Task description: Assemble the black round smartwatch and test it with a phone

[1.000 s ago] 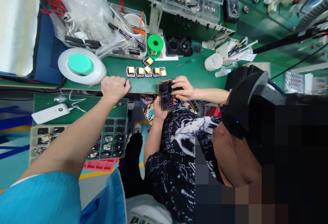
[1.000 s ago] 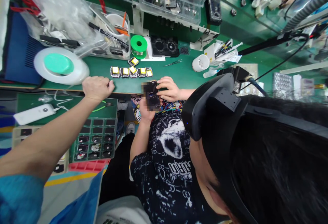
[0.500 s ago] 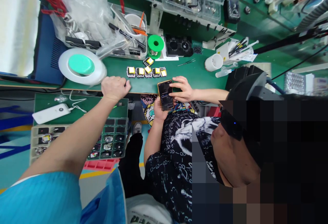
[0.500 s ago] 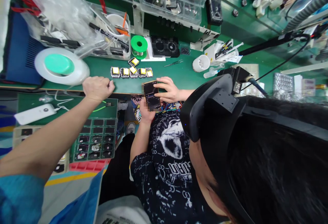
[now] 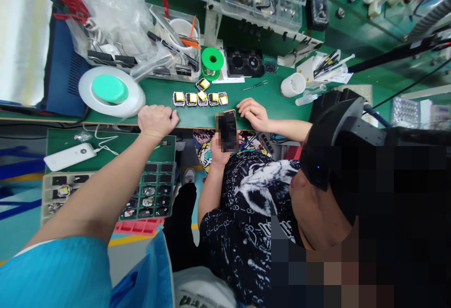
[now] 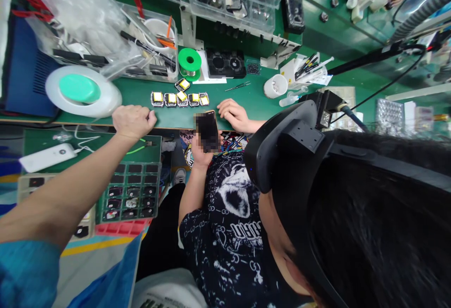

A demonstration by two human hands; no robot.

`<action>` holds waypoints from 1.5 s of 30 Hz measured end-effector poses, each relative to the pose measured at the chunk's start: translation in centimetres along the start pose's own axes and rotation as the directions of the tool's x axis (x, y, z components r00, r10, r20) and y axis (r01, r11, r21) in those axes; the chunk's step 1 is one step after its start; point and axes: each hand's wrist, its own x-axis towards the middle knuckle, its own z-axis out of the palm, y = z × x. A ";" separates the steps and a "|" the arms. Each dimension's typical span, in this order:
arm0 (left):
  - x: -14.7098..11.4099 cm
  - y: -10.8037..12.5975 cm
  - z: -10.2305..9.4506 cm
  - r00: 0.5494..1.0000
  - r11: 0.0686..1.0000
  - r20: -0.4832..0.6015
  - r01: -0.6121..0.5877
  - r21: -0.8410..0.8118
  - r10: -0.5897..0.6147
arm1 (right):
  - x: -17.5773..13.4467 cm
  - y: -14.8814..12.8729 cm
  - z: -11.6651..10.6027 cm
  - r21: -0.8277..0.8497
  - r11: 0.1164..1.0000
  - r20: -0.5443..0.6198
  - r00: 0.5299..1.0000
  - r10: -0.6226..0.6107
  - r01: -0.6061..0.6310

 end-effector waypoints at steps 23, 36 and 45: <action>0.0 -0.2 0.1 0.999 0.999 0.039 0.034 0.002 -0.035 | 3.2 2.3 -1.5 0.424 0.845 0.178 0.945 0.276 -0.327; -0.3 -0.6 0.3 0.997 0.972 0.072 -0.038 0.231 0.021 | 3.3 2.8 -1.7 0.448 0.822 0.231 0.934 0.274 -0.352; -0.3 -0.9 0.6 0.995 0.944 0.088 -0.074 0.322 0.048 | 3.1 2.4 -1.7 0.361 0.878 0.227 0.943 0.245 -0.315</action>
